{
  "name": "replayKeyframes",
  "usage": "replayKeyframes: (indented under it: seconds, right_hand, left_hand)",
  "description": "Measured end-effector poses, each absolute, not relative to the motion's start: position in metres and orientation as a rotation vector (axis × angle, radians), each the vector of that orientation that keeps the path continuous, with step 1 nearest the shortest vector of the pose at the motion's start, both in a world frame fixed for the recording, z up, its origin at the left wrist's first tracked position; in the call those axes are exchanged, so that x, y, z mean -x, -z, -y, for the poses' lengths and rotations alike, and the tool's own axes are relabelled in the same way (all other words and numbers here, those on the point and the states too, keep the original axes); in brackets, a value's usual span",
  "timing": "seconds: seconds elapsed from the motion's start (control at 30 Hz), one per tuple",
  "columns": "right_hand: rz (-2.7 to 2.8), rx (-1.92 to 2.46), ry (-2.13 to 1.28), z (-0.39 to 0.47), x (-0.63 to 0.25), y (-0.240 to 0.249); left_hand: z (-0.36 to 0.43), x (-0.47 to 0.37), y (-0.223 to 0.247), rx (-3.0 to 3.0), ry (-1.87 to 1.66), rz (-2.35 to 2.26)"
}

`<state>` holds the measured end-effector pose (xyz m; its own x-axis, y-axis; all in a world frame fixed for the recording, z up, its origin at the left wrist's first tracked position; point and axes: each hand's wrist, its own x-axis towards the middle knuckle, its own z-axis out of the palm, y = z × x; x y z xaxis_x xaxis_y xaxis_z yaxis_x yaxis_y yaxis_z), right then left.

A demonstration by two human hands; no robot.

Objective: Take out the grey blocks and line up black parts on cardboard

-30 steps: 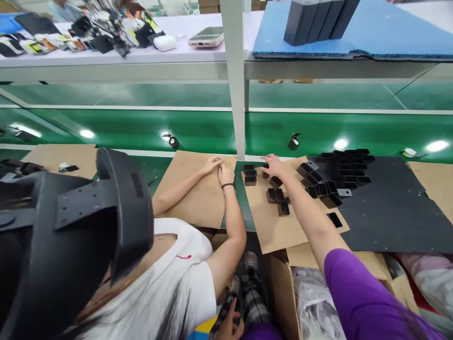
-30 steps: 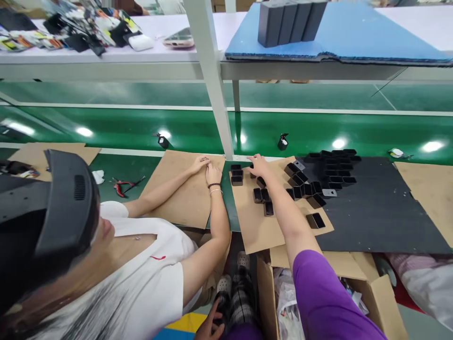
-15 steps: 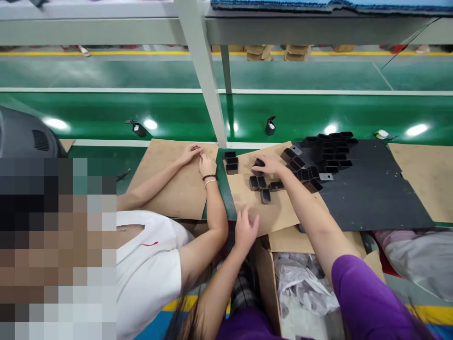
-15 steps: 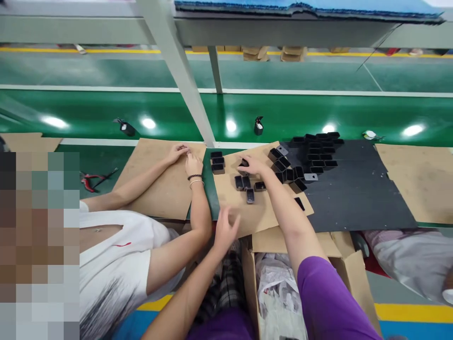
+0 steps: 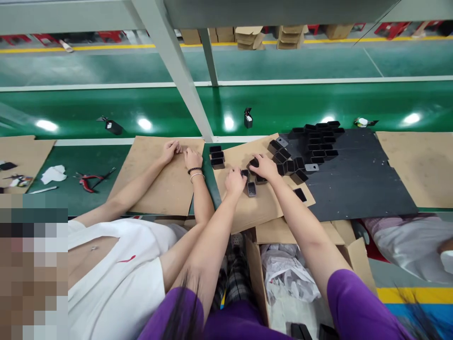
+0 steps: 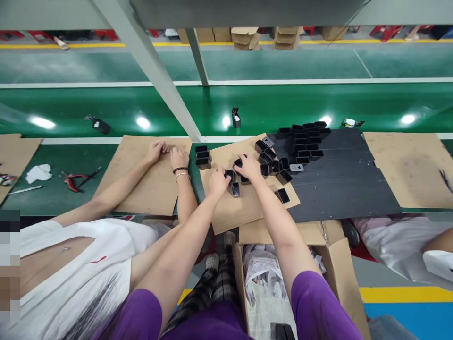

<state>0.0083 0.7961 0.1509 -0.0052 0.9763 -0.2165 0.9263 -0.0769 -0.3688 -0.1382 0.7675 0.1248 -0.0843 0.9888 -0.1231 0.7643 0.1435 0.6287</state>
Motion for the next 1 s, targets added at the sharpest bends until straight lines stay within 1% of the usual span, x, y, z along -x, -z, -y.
replayKeyframes:
  seconds: [0.1,0.2,0.3,0.37,0.43,0.6,0.7,0.8,0.93,1.0]
  right_hand:
    - [1.961,2.077,-0.612,-0.781,-0.001,-0.157]
    - [1.769,1.965,-0.474,-0.752,0.016,-0.168]
    - [1.636,1.845,-0.311,-0.707,0.04,-0.183]
    - [1.552,1.791,-0.235,-0.676,0.055,-0.192]
    - [1.464,1.757,-0.173,-0.648,0.066,-0.2]
    - [1.363,1.786,-0.094,-0.605,0.069,-0.21]
    - [1.229,1.776,-0.215,-0.588,0.059,-0.213]
    - [1.05,1.709,-0.335,-0.574,0.046,-0.217]
    - [0.826,1.684,-0.311,-0.566,0.038,-0.224]
    - [0.737,1.629,-0.359,-0.561,0.035,-0.227]
  left_hand:
    - [-0.772,0.155,-0.127,-1.625,-0.654,-1.924]
    - [-0.758,0.168,-0.139,-1.594,-0.841,-1.965]
    - [-0.726,0.173,-0.157,-1.638,-1.142,-1.953]
    - [-0.701,0.172,-0.168,-1.729,-1.381,-1.897]
    - [-0.679,0.169,-0.179,-1.847,-1.548,-1.823]
    - [-0.645,0.16,-0.2,-1.967,-1.673,-1.661]
    - [-0.627,0.151,-0.212,-2.019,-1.677,-1.531]
    - [-0.608,0.138,-0.222,-2.099,-1.598,-1.414]
    - [-0.582,0.122,-0.242,-2.262,-1.571,-1.311]
    - [-0.567,0.118,-0.257,-2.329,-1.616,-1.21]
